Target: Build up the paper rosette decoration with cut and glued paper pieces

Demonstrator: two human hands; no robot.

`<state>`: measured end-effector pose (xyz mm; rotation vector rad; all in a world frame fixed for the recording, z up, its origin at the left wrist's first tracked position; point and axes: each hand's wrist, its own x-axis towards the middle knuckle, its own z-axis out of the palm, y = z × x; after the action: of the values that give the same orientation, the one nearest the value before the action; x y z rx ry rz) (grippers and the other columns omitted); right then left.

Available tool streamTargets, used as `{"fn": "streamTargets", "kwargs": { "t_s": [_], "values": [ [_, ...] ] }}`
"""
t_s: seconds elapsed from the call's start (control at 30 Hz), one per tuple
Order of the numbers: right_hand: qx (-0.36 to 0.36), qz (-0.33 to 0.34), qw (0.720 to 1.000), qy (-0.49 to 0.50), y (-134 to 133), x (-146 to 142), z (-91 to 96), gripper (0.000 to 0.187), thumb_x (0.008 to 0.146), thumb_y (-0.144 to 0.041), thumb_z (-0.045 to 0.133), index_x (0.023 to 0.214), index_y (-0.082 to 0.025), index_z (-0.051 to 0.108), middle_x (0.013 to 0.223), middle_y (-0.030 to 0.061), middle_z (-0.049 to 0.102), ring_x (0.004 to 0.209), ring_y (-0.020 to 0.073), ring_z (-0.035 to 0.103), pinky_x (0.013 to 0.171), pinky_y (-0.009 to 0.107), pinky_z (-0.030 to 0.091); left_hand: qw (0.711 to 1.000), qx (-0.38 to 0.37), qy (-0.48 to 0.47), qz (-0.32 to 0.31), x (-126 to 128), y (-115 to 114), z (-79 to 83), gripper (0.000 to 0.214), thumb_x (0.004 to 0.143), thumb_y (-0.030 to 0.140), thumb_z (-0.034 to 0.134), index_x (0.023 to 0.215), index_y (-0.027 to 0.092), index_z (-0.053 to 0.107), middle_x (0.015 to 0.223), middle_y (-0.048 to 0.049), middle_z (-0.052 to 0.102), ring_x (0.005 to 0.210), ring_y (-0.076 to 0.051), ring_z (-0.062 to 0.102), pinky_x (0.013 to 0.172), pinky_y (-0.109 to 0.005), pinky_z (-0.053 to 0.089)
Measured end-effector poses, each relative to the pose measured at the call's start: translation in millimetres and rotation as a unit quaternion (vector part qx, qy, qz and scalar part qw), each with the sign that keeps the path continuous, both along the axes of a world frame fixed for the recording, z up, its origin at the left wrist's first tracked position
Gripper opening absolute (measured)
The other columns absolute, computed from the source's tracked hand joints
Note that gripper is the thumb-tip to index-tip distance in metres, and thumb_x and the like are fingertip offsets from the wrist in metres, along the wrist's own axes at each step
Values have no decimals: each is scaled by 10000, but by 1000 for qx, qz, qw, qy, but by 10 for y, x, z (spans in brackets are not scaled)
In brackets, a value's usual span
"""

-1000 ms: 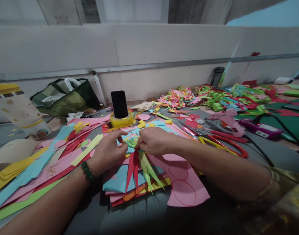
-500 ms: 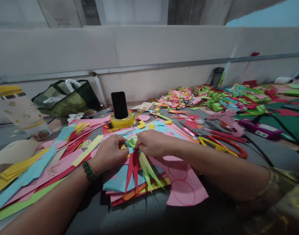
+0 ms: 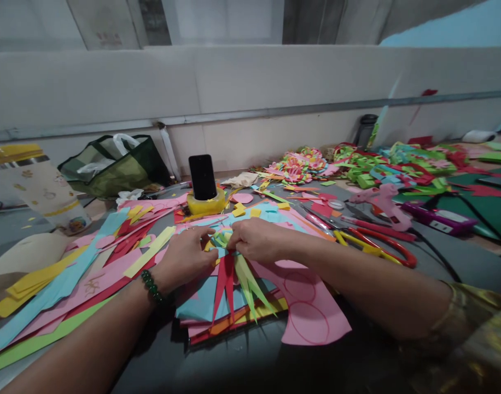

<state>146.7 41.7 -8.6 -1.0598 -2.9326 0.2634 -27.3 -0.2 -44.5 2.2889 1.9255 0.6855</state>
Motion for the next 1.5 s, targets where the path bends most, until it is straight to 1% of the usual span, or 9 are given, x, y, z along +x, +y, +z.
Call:
{"fn": "streamTargets", "kwargs": {
  "t_s": [0.07,0.17,0.33,0.5,0.63,0.77,1.03,1.33,1.5],
  "values": [
    [-4,3,1000,16,23,13,-22,380,748,-88,460,952,-201,759,986,62,718,862,178,633,727,229,420,998,60,24,16,-9,-33,18,300,722,250,540,977,206,692,899,-57,680,838,-236,605,726,-338,410],
    [-2,9,998,55,50,39,-36,377,724,-78,474,944,-191,759,962,53,722,855,168,632,724,214,419,991,108,78,-1,5,-106,37,238,767,262,532,891,247,735,906,-59,664,879,-257,587,781,-394,387],
    [14,-14,996,91,66,87,18,347,724,-94,485,927,-165,758,911,68,716,776,150,620,660,208,406,985,79,145,-52,83,-201,30,237,798,277,531,846,297,763,854,-48,676,843,-263,573,747,-431,361],
    [61,-38,991,109,97,100,53,338,727,-78,494,935,-157,748,930,74,710,805,165,608,681,231,392,984,58,154,-63,100,-210,38,244,825,302,520,850,306,762,861,-57,682,850,-260,568,734,-434,348],
    [71,-21,995,73,115,77,28,308,740,-100,507,899,-189,755,873,62,701,775,166,597,654,240,376,981,46,173,-74,96,-211,55,253,837,295,509,855,297,762,844,-65,677,822,-249,566,721,-421,347],
    [112,-43,990,73,167,36,-3,272,758,-160,523,927,-166,735,920,83,692,851,190,600,675,252,374,979,48,184,-78,105,-227,59,259,851,301,500,862,298,758,834,-63,666,823,-253,561,715,-418,349],
    [62,-72,994,49,326,-81,-114,182,769,-323,594,824,-192,708,831,43,696,747,162,591,544,232,308,977,50,191,-76,119,-234,49,244,855,312,513,862,288,756,857,-66,667,845,-265,562,721,-427,359],
    [40,-83,994,56,282,-94,-117,123,720,-262,619,793,-194,690,777,12,691,672,129,575,505,218,282,975,42,199,-87,128,-241,64,251,864,294,505,876,274,754,909,-80,675,881,-271,567,734,-425,373],
    [24,-64,994,87,273,-117,-126,159,702,-204,617,844,-183,685,810,6,692,686,118,567,524,203,311,974,37,203,-90,131,-246,71,257,867,278,494,860,257,750,939,-84,674,911,-279,567,761,-436,377]
  ]
}}
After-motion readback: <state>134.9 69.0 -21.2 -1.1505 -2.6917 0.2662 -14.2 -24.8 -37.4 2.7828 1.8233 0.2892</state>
